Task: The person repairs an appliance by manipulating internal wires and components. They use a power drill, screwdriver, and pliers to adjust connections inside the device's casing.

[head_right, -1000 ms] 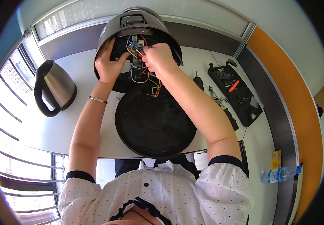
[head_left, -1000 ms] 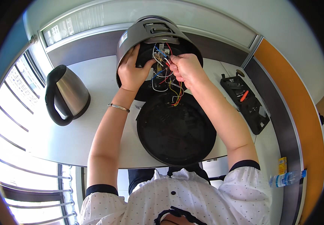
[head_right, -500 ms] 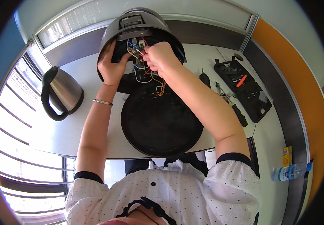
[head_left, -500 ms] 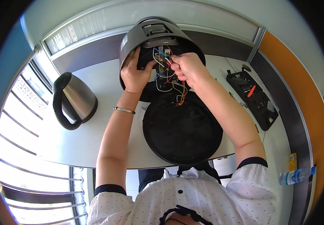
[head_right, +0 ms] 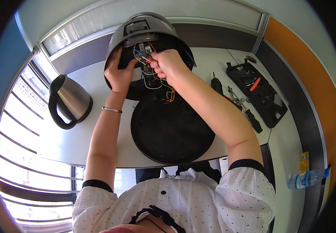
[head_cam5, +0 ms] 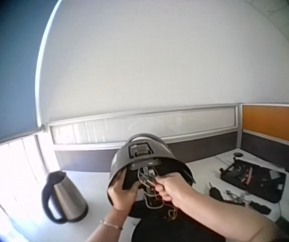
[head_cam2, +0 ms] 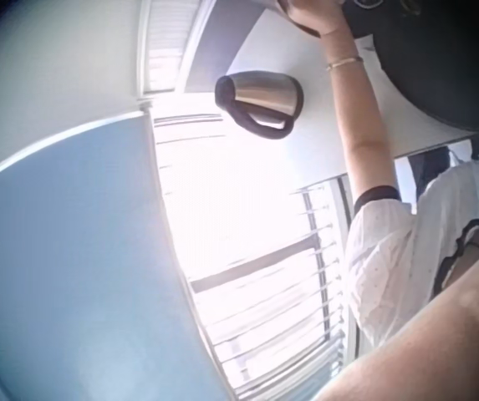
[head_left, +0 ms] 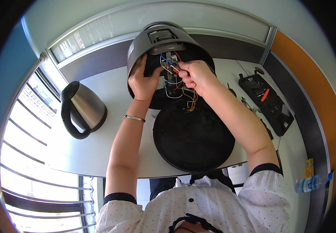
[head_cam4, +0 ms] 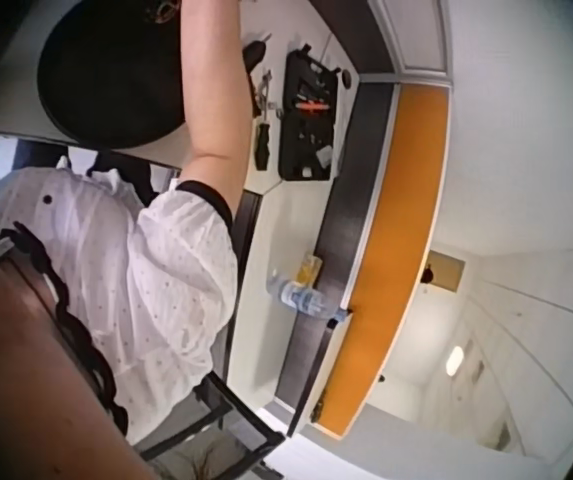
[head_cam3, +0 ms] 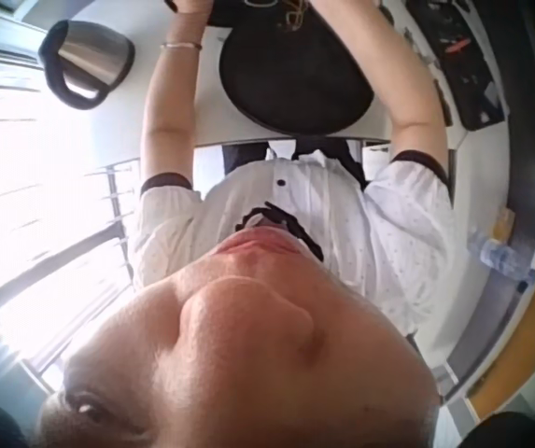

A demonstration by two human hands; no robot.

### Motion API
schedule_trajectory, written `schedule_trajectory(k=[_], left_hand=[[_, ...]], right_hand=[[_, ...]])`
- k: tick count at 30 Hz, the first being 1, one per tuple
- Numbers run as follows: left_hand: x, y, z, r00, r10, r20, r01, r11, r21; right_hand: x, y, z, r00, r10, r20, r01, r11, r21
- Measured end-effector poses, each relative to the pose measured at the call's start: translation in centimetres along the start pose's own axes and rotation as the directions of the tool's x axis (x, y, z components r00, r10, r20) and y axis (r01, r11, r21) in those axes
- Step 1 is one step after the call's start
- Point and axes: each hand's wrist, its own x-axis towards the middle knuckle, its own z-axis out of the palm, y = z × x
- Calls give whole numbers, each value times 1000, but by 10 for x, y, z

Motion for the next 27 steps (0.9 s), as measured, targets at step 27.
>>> schedule_trajectory(k=[27], left_hand=[[-2,-1,-1,1000,-21,21,21,1000,0]], right_hand=[[8,14,1,968,-227,-112,160,892,-423]])
